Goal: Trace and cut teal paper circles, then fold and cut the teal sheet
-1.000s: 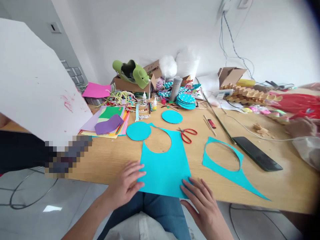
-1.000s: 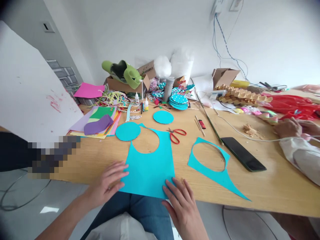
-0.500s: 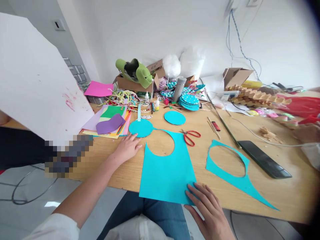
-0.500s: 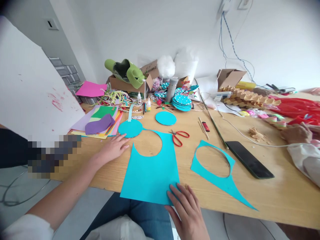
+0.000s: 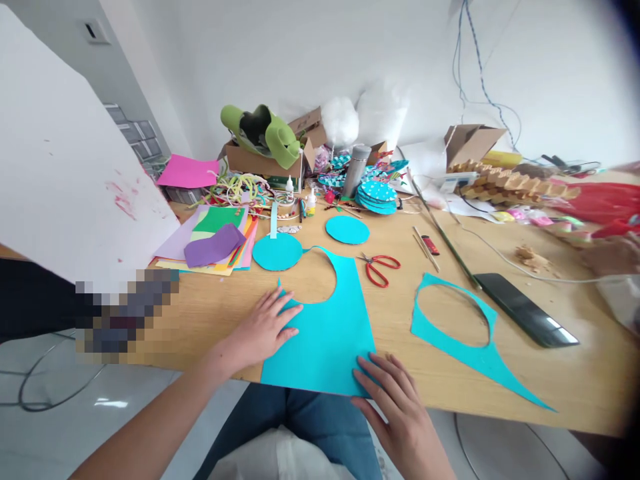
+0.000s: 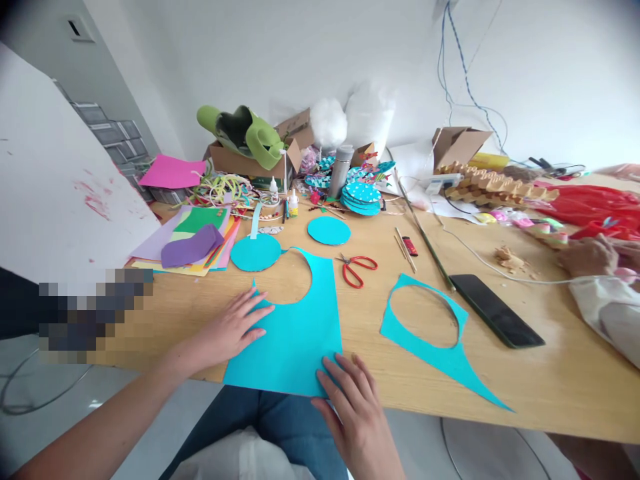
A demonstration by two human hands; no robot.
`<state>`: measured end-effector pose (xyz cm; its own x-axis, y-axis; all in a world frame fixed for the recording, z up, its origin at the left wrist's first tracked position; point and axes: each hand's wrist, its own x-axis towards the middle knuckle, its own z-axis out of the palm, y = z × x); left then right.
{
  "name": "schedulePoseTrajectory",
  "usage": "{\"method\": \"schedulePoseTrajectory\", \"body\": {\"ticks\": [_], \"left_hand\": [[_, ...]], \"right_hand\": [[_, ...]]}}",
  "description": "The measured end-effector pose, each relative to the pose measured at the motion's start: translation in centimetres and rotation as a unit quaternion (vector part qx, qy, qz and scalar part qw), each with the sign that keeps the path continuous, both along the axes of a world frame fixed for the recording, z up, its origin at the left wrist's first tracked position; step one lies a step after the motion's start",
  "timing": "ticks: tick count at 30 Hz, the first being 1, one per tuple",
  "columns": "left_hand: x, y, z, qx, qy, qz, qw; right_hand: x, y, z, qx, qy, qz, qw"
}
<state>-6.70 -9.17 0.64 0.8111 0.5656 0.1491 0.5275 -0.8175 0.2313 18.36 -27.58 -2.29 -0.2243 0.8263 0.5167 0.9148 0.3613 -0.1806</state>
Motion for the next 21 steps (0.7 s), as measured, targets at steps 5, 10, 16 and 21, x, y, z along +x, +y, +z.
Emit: {"method": "schedulePoseTrajectory", "body": {"ticks": [5, 10, 16, 21], "left_hand": [[0.1, 0.9, -0.5, 0.027, 0.006, 0.007, 1.0], [-1.3, -2.7, 1.2, 0.042, -0.06, -0.023, 0.997], [-3.3, -7.3, 0.2, 0.032, -0.083, -0.069, 0.994], [-3.7, -7.8, -1.5, 0.063, -0.135, -0.042, 0.988]], "right_hand": [[-0.1, -0.1, -0.3, 0.003, -0.011, 0.003, 1.0], [-0.2, -0.4, -0.5, -0.014, -0.003, -0.004, 1.0], [0.1, -1.0, 0.5, -0.038, 0.038, -0.014, 0.998], [0.3, -1.6, 1.1, -0.025, 0.06, 0.001, 0.998]]}}
